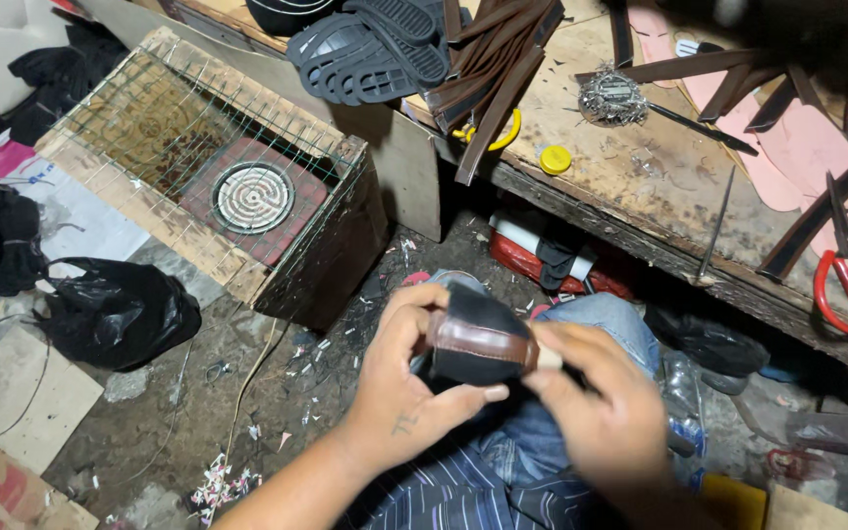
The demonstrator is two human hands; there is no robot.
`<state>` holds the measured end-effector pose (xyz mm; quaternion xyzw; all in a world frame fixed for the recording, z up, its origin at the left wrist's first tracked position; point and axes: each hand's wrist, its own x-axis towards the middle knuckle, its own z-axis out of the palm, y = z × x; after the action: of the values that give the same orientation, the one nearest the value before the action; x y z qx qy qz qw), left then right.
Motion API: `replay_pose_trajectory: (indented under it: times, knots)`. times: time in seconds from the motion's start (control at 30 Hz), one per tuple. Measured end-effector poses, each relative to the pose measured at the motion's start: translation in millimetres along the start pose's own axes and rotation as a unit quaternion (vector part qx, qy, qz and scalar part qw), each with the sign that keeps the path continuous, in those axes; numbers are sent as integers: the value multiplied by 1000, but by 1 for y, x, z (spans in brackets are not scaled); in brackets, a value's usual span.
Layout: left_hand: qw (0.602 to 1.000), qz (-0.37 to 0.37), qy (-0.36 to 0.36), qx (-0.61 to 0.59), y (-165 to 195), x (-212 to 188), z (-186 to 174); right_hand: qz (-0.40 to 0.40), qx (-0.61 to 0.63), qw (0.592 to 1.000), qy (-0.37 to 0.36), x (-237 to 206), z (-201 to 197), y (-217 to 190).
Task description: The person sits on the floor of a shoemaking workshop and lasts a shoe: they pull the shoe upper over the insole, use pincers to grip and stretch the upper material, and hammer the edges to secure it, working the shoe on their lap and turning it to treat different sides.
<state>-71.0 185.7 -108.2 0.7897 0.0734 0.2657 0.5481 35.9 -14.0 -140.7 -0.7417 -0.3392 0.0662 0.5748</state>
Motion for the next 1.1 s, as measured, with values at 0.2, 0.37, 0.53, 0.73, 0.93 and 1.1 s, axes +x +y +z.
replay_pose_trajectory:
  times: [0.2, 0.37, 0.53, 0.73, 0.93, 1.1]
  knots:
    - [981, -114, -128, -88, 7, -5, -30, 77, 382, 911, -132, 39, -11, 54]
    - [963, 155, -114, 190, 2, 16, -37, 37, 321, 919, -228, 52, -7, 44]
    - [974, 133, -162, 80, 3, 16, -14, 65, 142, 984, -91, 51, 10, 0]
    - [980, 156, -24, 124, -15, 2, 36, -8, -98, 995, 4, 20, 4, -50]
    - [977, 176, 24, 118, -27, -6, 62, 86, -18, 995, 51, 20, 6, -17]
    - [970, 182, -45, 155, -33, 2, 67, 245, 84, 966, 10, 30, -25, 10]
